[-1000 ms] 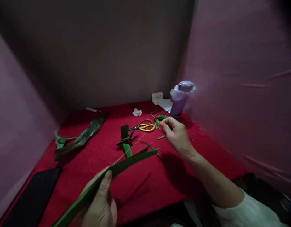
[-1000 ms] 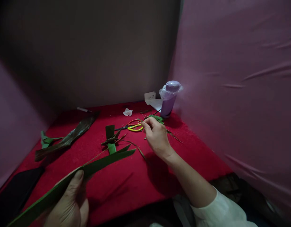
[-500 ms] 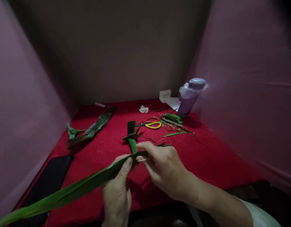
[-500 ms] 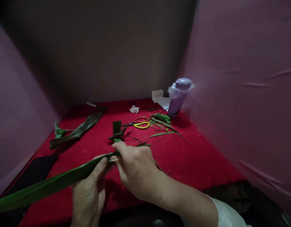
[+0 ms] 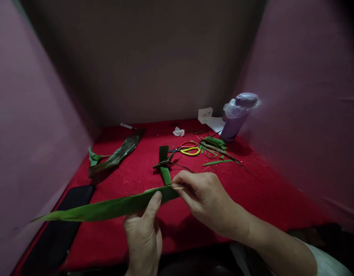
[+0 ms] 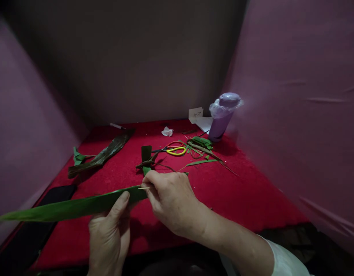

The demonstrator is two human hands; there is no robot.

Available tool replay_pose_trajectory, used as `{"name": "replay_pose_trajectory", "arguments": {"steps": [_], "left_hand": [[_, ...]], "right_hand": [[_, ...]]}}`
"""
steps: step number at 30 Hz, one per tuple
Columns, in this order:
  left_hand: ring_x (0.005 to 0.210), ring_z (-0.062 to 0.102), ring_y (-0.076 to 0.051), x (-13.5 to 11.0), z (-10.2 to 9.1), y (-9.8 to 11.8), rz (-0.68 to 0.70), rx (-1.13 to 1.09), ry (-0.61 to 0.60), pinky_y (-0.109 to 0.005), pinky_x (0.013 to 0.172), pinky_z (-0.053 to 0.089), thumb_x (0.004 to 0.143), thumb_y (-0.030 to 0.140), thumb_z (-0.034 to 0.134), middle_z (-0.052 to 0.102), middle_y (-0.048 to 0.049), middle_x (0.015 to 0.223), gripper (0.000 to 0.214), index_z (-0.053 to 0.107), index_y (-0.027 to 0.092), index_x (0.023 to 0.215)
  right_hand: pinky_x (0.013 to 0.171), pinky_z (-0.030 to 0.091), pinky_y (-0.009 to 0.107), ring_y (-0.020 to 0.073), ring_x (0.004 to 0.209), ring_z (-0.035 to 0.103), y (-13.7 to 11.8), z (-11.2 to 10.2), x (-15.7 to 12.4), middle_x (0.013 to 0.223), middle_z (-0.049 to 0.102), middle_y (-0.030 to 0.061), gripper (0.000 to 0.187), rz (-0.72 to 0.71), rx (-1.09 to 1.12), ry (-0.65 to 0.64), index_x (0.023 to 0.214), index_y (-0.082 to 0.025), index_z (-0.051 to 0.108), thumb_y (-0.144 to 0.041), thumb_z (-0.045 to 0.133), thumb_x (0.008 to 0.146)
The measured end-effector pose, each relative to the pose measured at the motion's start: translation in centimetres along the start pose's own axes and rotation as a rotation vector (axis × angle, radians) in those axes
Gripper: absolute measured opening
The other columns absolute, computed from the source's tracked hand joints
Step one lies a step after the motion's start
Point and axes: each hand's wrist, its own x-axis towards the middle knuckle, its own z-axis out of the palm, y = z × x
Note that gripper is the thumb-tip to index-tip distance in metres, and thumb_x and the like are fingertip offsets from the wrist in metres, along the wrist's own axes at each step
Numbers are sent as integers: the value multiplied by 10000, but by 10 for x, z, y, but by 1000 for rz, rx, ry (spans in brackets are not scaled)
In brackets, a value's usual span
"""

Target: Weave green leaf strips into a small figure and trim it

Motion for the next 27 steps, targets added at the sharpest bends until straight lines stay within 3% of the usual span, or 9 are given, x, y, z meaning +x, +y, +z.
{"name": "replay_pose_trajectory", "arguments": {"steps": [7, 9, 11, 14, 15, 18, 22, 25, 27], "left_hand": [[655, 668, -128, 1, -1, -3, -1, 22, 23, -265, 714, 574, 528, 203, 847, 741, 10, 702, 214, 733, 164, 706], [672, 664, -127, 4, -3, -3, -12, 25, 31, -269, 740, 565, 540, 203, 842, 739, 13, 710, 209, 732, 164, 713], [689, 657, -113, 7, -5, 0, -6, 22, 46, -255, 774, 550, 554, 189, 835, 733, 28, 719, 195, 728, 173, 716], [678, 649, -99, 14, -10, 8, -5, 27, 48, -232, 773, 547, 540, 166, 838, 721, 43, 708, 185, 720, 180, 682], [661, 648, -100, 17, -12, 12, -20, 36, 45, -222, 743, 554, 517, 168, 847, 715, 40, 684, 195, 717, 175, 662], [598, 645, -98, 26, -13, 24, -68, 63, 30, -180, 637, 562, 445, 172, 874, 705, 34, 627, 252, 727, 163, 650], [570, 649, -99, 38, -7, 33, -102, 124, -50, -164, 592, 562, 437, 174, 877, 721, 11, 637, 269, 735, 148, 664], [555, 648, -109, 44, 0, 36, -101, 153, -73, -166, 566, 560, 421, 186, 879, 719, -4, 619, 257, 724, 138, 621], [539, 639, -107, 47, 3, 37, -109, 162, -82, -161, 542, 552, 412, 181, 880, 709, 0, 601, 256, 719, 139, 607]], "right_hand": [[555, 334, 224, 96, 542, 517, -1, 5, -2, 641, 599, -34, 90, -16, -43, -12, 824, -198, 589, -155, 524, 869], [545, 338, 223, 99, 533, 508, -1, -4, -1, 618, 582, -42, 57, -5, -8, -21, 881, -207, 590, -212, 533, 888], [534, 346, 222, 111, 539, 507, 5, -18, 3, 607, 567, -49, 138, 25, 43, -2, 1014, -222, 564, -302, 532, 907], [593, 379, 242, 131, 635, 540, 30, -40, 17, 762, 616, 1, 184, 107, -43, 181, 1035, -211, 522, -317, 385, 974], [604, 381, 247, 138, 663, 546, 42, -44, 22, 800, 625, 17, 173, 132, -120, 180, 996, -201, 517, -295, 374, 973], [569, 342, 243, 142, 637, 544, 79, -44, 34, 771, 639, 20, 143, 229, -472, -14, 922, -192, 538, -234, 402, 944], [574, 312, 259, 179, 712, 580, 111, -39, 41, 814, 667, 60, 119, 246, -608, -93, 884, -177, 599, -135, 494, 849], [622, 331, 273, 216, 820, 584, 122, -42, 50, 876, 664, 90, 136, 216, -679, -159, 791, -160, 630, -60, 548, 749], [688, 357, 280, 226, 914, 565, 127, -43, 62, 982, 650, 106, 176, 169, -709, -195, 834, -157, 648, -46, 539, 750]]}}
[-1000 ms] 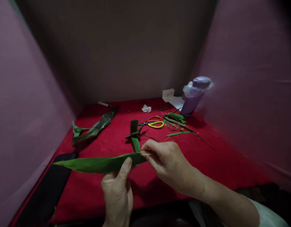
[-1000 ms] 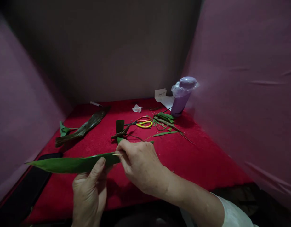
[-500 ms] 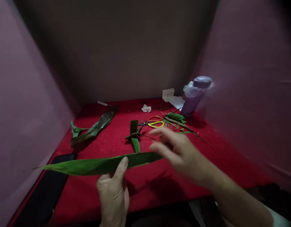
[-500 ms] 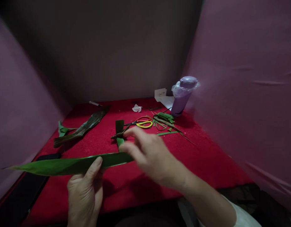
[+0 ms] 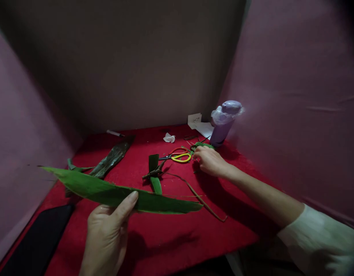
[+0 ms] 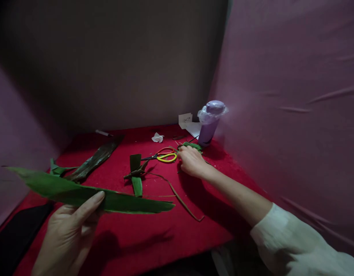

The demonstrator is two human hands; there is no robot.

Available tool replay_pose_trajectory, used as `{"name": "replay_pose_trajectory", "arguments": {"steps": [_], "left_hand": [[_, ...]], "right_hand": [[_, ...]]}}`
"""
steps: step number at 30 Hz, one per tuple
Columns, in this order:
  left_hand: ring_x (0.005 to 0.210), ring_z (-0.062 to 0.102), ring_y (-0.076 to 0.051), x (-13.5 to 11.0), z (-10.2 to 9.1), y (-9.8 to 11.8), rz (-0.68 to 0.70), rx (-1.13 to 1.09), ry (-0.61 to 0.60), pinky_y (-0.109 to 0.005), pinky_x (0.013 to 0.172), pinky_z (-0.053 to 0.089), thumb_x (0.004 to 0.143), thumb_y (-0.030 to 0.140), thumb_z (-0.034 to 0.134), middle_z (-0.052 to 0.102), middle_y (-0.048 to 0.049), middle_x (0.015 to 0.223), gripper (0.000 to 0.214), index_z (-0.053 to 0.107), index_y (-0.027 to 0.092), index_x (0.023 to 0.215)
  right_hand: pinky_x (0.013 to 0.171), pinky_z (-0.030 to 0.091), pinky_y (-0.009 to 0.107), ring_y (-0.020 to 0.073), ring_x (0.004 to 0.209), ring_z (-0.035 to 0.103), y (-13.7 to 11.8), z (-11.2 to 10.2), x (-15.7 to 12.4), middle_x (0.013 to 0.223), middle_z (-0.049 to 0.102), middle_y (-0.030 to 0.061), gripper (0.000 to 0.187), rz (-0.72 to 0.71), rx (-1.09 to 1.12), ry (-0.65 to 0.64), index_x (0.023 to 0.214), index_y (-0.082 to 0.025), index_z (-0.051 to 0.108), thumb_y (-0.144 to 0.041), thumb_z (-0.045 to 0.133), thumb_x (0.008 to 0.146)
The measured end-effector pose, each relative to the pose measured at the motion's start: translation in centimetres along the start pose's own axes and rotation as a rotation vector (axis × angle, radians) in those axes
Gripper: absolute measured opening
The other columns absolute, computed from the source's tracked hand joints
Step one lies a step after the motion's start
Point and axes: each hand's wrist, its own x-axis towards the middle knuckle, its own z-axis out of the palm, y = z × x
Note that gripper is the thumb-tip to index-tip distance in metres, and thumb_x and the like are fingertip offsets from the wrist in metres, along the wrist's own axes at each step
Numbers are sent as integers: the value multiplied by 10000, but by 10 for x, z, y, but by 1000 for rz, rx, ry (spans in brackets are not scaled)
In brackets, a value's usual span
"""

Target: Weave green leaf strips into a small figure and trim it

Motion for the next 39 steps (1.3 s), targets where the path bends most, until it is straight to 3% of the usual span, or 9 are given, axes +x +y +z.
{"name": "replay_pose_trajectory", "arguments": {"steps": [3, 9, 13, 19, 24, 28, 32, 34, 39], "left_hand": [[532, 629, -108, 0, 1, -2, -41, 13, -17, -161, 525, 541, 421, 177, 878, 698, 3, 589, 253, 717, 138, 612], [624, 671, -146, -8, -15, -16, -171, -18, -13, -209, 566, 565, 497, 193, 864, 734, -11, 730, 298, 737, 161, 764], [641, 686, -156, -10, -26, -22, -196, -36, 53, -205, 580, 575, 477, 178, 871, 728, -6, 679, 295, 735, 154, 738], [699, 710, -188, -9, -27, -24, -201, -43, 49, -268, 656, 604, 477, 197, 868, 770, -57, 835, 386, 746, 140, 839], [647, 703, -184, -9, -25, -26, -179, -52, 21, -244, 578, 592, 489, 166, 861, 765, -51, 758, 329, 745, 132, 795], [647, 706, -193, -12, -23, -28, -164, -30, -39, -256, 585, 590, 525, 182, 850, 762, -55, 756, 294, 746, 132, 796], [675, 703, -179, -14, -21, -31, -163, -16, -92, -247, 647, 584, 541, 191, 851, 761, -57, 752, 266, 749, 132, 780], [692, 702, -170, -15, -20, -32, -154, -19, -86, -235, 671, 578, 531, 185, 856, 763, -56, 757, 260, 749, 132, 763], [621, 672, -120, -19, -17, -31, -99, 0, -28, -178, 638, 554, 483, 178, 875, 757, -28, 702, 254, 749, 133, 700]], "right_hand": [[774, 369, 284, 222, 1011, 524, -3, 3, 26, 1096, 616, 121, 247, -81, -41, -8, 993, -156, 627, -61, 470, 828], [738, 372, 317, 252, 923, 568, -17, 14, 65, 1029, 632, 167, 207, -226, -109, -98, 1059, -122, 561, -202, 488, 883], [755, 364, 328, 279, 964, 582, -16, 13, 73, 1063, 632, 184, 338, -278, -120, -120, 1171, -97, 506, -224, 516, 858], [714, 379, 311, 277, 947, 615, 0, -3, 70, 1114, 638, 178, 611, -247, -76, -141, 1366, -118, 377, -280, 571, 810], [643, 399, 282, 254, 871, 642, 31, -21, 49, 1002, 690, 126, 509, -106, 7, -129, 1286, -177, 520, -228, 594, 785], [675, 437, 286, 217, 870, 620, 39, -33, 16, 1014, 655, 94, 593, 12, 130, -1, 1391, -181, 379, -314, 558, 843], [523, 418, 228, 131, 600, 548, 7, -47, -35, 754, 593, -36, 664, -75, 748, -53, 1313, -244, 411, -346, 697, 723], [536, 422, 224, 140, 625, 567, -17, -55, -62, 749, 622, -33, 629, -203, 768, -166, 1251, -274, 473, -306, 741, 683], [609, 412, 250, 176, 711, 600, -59, -66, -104, 832, 674, 0, 464, -375, 551, -121, 1056, -282, 627, -354, 788, 626]]}}
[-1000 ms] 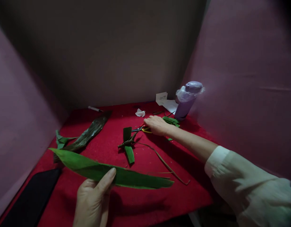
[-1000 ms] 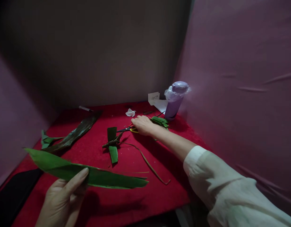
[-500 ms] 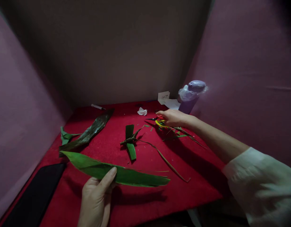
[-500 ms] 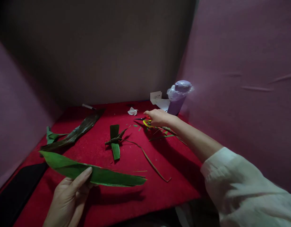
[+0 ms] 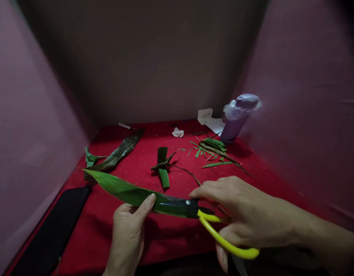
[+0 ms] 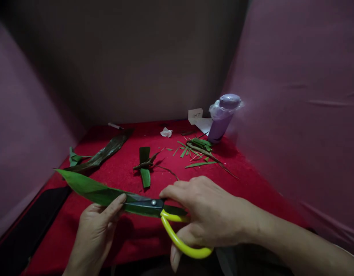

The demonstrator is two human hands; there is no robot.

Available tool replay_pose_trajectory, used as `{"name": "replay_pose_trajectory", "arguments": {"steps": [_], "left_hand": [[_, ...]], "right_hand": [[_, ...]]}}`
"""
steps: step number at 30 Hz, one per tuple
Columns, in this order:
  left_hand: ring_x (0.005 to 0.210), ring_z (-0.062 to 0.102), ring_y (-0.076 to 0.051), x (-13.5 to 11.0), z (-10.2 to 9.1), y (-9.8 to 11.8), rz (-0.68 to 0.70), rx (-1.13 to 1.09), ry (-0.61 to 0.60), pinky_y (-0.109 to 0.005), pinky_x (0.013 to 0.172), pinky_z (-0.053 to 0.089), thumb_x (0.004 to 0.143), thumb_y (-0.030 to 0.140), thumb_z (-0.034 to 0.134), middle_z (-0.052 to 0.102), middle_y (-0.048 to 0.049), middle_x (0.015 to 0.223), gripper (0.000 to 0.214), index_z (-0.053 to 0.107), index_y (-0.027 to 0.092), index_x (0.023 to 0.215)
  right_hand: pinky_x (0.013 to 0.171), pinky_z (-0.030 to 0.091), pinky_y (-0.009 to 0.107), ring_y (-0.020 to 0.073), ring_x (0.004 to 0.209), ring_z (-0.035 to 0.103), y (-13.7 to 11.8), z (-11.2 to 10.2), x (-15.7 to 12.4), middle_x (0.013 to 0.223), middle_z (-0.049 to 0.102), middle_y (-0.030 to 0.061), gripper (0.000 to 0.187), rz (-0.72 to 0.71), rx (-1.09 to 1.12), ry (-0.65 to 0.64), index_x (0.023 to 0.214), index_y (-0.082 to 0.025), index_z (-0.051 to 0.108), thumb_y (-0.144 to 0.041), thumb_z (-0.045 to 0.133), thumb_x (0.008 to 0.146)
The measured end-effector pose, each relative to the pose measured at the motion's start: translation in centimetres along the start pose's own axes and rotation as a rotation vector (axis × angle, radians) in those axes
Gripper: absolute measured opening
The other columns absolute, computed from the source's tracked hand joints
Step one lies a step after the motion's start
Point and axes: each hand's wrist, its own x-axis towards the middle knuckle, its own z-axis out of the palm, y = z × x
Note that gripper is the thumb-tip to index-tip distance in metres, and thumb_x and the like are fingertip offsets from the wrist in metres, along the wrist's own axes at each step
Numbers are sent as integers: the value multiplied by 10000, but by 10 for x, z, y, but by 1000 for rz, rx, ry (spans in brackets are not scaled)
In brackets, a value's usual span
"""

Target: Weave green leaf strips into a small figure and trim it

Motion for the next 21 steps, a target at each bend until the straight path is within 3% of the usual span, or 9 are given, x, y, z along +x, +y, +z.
{"name": "replay_pose_trajectory", "arguments": {"steps": [8, 16, 21], "left_hand": [[612, 652, -97, -3, 8, 8, 103, -44, 105, -162, 647, 543, 429, 196, 889, 736, 13, 653, 294, 753, 149, 685], [606, 641, -68, 1, 5, 4, 324, 63, 210, -140, 679, 529, 497, 225, 869, 748, 52, 685, 228, 754, 187, 690], [610, 643, -74, 2, 3, 2, 328, 91, 196, -152, 668, 528, 518, 223, 863, 748, 53, 691, 212, 754, 196, 699]], "right_hand": [[494, 314, 224, 129, 541, 510, 3, 6, 0, 646, 619, -47, 421, 89, 39, -57, 1023, -270, 628, -420, 773, 657], [549, 338, 203, 122, 639, 532, 4, -2, 1, 696, 602, -53, 515, 107, 99, -158, 1151, -295, 608, -350, 772, 666], [527, 310, 198, 101, 592, 480, 3, -3, 6, 667, 565, -74, 484, 141, 95, -168, 1127, -288, 577, -317, 757, 678]]}}
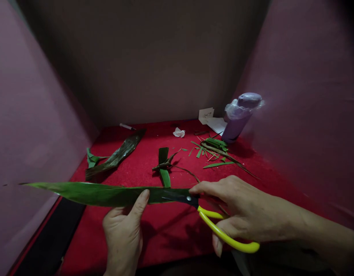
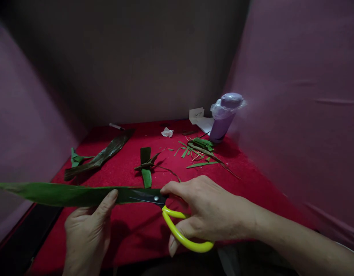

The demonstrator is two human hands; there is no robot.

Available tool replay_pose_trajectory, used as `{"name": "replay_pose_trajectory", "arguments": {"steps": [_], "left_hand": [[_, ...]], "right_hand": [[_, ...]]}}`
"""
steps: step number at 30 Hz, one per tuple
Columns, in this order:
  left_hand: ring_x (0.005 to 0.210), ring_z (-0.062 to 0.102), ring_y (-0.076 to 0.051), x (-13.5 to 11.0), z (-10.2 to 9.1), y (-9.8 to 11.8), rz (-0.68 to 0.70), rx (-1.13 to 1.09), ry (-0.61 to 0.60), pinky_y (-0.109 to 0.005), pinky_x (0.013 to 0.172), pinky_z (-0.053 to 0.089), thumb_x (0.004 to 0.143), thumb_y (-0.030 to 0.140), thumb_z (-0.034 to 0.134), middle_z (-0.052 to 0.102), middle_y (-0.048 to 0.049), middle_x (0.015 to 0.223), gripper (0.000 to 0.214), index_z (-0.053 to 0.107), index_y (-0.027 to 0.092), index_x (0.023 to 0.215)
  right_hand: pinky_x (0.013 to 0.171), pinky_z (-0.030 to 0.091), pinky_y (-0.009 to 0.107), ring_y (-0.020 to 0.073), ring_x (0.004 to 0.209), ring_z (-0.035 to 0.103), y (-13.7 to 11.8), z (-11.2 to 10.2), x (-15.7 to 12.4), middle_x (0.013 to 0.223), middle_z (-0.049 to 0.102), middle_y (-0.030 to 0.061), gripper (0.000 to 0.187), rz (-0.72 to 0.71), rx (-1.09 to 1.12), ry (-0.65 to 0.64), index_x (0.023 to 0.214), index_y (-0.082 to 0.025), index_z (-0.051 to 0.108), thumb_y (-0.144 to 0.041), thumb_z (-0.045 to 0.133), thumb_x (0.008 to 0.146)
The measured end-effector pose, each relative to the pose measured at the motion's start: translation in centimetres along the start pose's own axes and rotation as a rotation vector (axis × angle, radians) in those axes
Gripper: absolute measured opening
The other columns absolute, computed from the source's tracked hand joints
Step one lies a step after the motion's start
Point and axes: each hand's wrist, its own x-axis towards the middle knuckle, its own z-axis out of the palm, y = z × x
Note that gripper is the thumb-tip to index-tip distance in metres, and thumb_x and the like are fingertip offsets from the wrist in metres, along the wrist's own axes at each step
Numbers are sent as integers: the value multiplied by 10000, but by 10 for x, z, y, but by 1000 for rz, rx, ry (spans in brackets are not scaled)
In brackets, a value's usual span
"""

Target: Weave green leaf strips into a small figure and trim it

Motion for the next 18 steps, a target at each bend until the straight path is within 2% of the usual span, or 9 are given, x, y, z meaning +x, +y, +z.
{"name": "replay_pose_trajectory", "arguments": {"steps": [3, 10, 18], "left_hand": [[618, 641, -72, 0, -1, -1, 6, 7, -2, -154, 679, 525, 530, 221, 860, 749, 59, 704, 211, 755, 204, 712], [628, 641, -70, -1, -5, -2, 38, 26, 4, -144, 693, 523, 540, 214, 857, 748, 64, 700, 208, 756, 214, 722], [669, 665, -91, -1, 1, 3, -134, -109, -58, -159, 704, 544, 498, 223, 872, 744, 42, 700, 242, 751, 191, 705]], "right_hand": [[475, 274, 201, 100, 540, 431, -1, 2, 4, 599, 511, -93, 517, 50, 44, -28, 1063, -266, 544, -385, 795, 627], [498, 278, 214, 113, 564, 426, 4, 9, 6, 607, 499, -85, 604, 77, 37, 23, 1044, -244, 502, -533, 793, 601], [488, 279, 212, 99, 524, 402, 3, 14, 9, 586, 483, -98, 598, 48, 66, 1, 1037, -243, 492, -560, 777, 618]]}}
